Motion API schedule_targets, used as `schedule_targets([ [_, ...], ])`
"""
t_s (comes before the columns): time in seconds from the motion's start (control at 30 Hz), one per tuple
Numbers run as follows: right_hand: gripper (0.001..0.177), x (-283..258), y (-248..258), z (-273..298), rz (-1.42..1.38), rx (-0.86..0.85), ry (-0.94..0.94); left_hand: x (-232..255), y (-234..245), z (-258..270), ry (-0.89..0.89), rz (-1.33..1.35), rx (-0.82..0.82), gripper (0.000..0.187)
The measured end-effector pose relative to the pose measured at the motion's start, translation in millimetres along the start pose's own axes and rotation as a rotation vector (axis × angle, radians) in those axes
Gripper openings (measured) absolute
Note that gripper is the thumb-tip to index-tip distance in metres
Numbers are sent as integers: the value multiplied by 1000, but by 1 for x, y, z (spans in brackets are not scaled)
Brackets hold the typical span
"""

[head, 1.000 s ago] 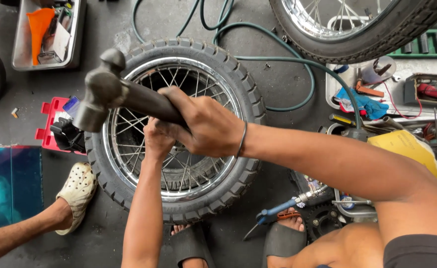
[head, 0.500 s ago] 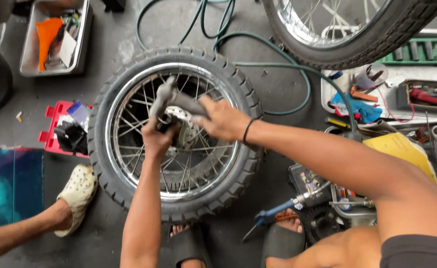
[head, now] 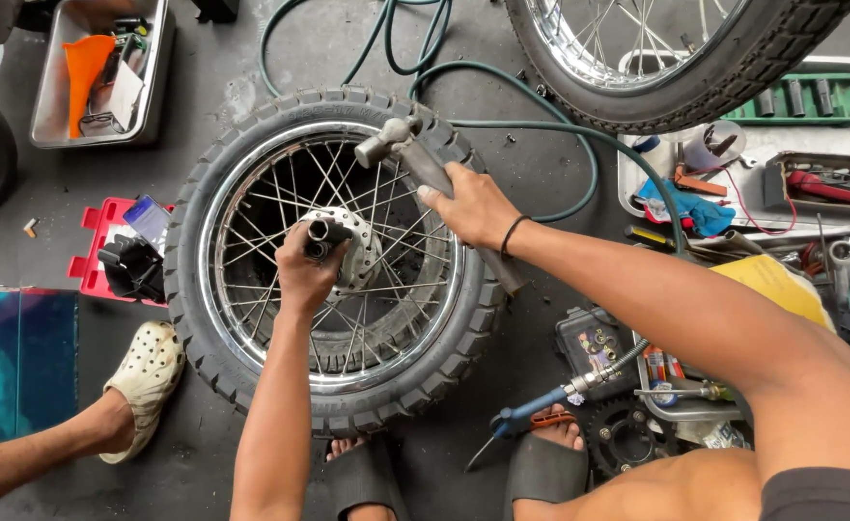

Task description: Seating hub components with a hammer and socket, then installing the rear sprocket on a motorcycle wheel.

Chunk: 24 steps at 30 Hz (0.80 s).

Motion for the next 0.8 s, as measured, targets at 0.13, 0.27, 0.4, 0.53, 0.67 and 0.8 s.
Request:
schedule_targets([
  [0.13,43,-20,2,16,-35,-51,2,-6,0,9,-27,-25,-10,36],
  [0.27,49,-27,-4,17,6,-84,58,-20,-5,13,-11,-57,-16,38],
  [0.4,52,-37,-7,27,18,-120,57,-26,-7,14,-1,-55,-17,41],
  [0.53,53,-33,-16,23,4,-140,62,-26,-9,15,25,-57,-30,38],
  [0.67,52,-35,-17,23,6,-154,62,-28,-9,12,17,-58,-37,39],
  [0.8,52,-40,-18,22,20,-164,72,-26,-7,11,7,-70,-54,40],
])
Point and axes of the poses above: each hand's wrist, its own z-axis away from the middle knuckle, its own y-axis out of the back of the hand, x = y × z, the point moved 5 cm from there along -z, towards the middle knuckle, and after that the axes turned 7 degrees about x, right-handed, at the moved point
